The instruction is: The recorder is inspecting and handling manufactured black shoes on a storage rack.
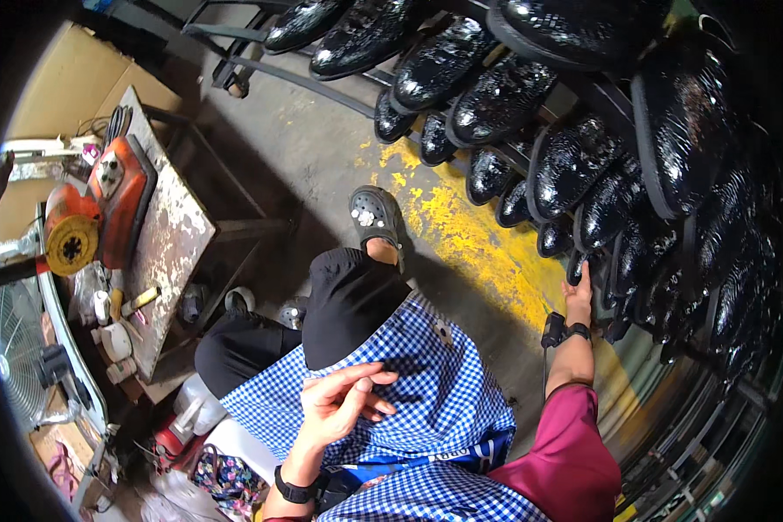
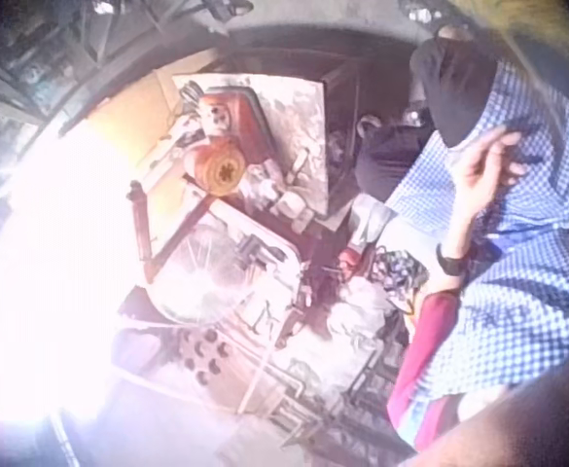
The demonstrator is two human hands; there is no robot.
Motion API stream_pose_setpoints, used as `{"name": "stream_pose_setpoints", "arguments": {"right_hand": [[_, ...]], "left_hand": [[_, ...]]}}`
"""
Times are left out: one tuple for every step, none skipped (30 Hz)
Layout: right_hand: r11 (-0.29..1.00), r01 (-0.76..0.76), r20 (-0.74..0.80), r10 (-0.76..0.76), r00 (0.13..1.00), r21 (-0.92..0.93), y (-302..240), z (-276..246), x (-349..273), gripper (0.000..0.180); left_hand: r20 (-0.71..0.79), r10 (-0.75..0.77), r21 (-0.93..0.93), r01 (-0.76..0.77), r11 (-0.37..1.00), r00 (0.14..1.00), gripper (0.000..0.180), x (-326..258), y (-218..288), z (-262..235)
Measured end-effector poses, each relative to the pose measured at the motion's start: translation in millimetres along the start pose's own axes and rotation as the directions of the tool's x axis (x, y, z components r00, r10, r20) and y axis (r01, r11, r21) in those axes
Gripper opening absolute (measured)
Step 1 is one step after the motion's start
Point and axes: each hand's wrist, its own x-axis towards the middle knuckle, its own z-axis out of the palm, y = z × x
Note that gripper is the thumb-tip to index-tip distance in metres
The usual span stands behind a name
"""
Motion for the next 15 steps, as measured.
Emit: {"name": "stream_pose_setpoints", "arguments": {"right_hand": [[1.0, 0.004, 0.002, -0.004, 1.0, -0.009, -1, -2, 4, 0.071], [0.998, 0.008, 0.117, -0.016, 0.993, 0.068, -3, -5, 7, 0.061], [0.989, -0.006, 0.234, -0.028, 0.972, 0.145, -2, -5, 5, 0.051], [0.99, -0.005, 0.235, -0.029, 0.971, 0.143, -1, -8, 3, 0.051], [0.97, 0.088, 0.263, -0.148, 0.953, 0.227, 0, -14, -1, 0.042], [0.934, 0.174, 0.28, -0.266, 0.923, 0.312, 1, -18, -9, 0.032], [0.943, 0.143, 0.299, -0.236, 0.925, 0.301, 0, -26, -17, 0.029], [0.948, 0.011, 0.417, -0.15, 0.897, 0.317, -2, -40, -26, 0.026], [0.937, 0.056, 0.408, -0.203, 0.89, 0.344, 8, -47, -53, 0.024], [0.928, 0.095, 0.411, -0.25, 0.877, 0.361, 20, -45, -86, 0.022], [0.931, 0.074, 0.338, -0.203, 0.919, 0.356, 17, -65, -90, 0.025], [0.932, 0.052, 0.257, -0.152, 0.954, 0.36, 20, -88, -89, 0.029], [0.895, -0.014, 0.345, -0.158, 0.925, 0.447, 31, -103, -97, 0.025], [0.88, -0.002, 0.347, -0.186, 0.919, 0.475, 42, -118, -105, 0.023], [0.876, -0.088, 0.387, -0.118, 0.914, 0.474, 52, -136, -112, 0.022]], "left_hand": [[0.012, -0.001, 0.003, 0.001, 1.0, 1.0, 0.026, 0, 0, 0], [0.028, -0.001, 0.005, 0.001, 1.0, 1.0, 0.026, 0, 0, 0], [0.031, -0.006, 0.008, 0.006, 1.0, 0.999, 0.026, 1, 2, 1], [0.03, -0.005, 0.006, 0.005, 1.0, 1.0, 0.026, 1, 2, 1], [0.033, 0.002, 0.007, -0.002, 1.0, 0.999, 0.026, 1, 1, 1], [0.038, 0.01, 0.009, -0.011, 1.0, 0.999, 0.026, 1, -1, 1], [0.032, 0.012, -0.006, -0.012, 1.0, 0.999, 0.026, 0, -4, 1], [0.03, 0.028, -0.007, -0.028, 1.0, 0.999, 0.026, 1, -6, 0], [0.014, 0.028, 0.014, -0.028, 1.0, 1.0, 0.026, 0, -5, 1], [-0.018, 0.032, 0.033, -0.032, 0.999, 0.999, 0.026, -3, -5, -1], [-0.028, 0.02, 0.008, -0.019, 1.0, 0.999, 0.026, -3, -3, 2], [-0.017, 0.019, 0.004, -0.018, 1.0, 1.0, 0.026, -1, -5, 2], [-0.023, 0.029, 0.006, -0.029, 1.0, 0.999, 0.026, -1, -6, 3], [-0.03, 0.04, 0.01, -0.04, 0.999, 0.999, 0.026, 0, -7, 4], [-0.04, 0.031, 0.014, -0.031, 0.999, 0.999, 0.026, 0, -7, 5]]}}
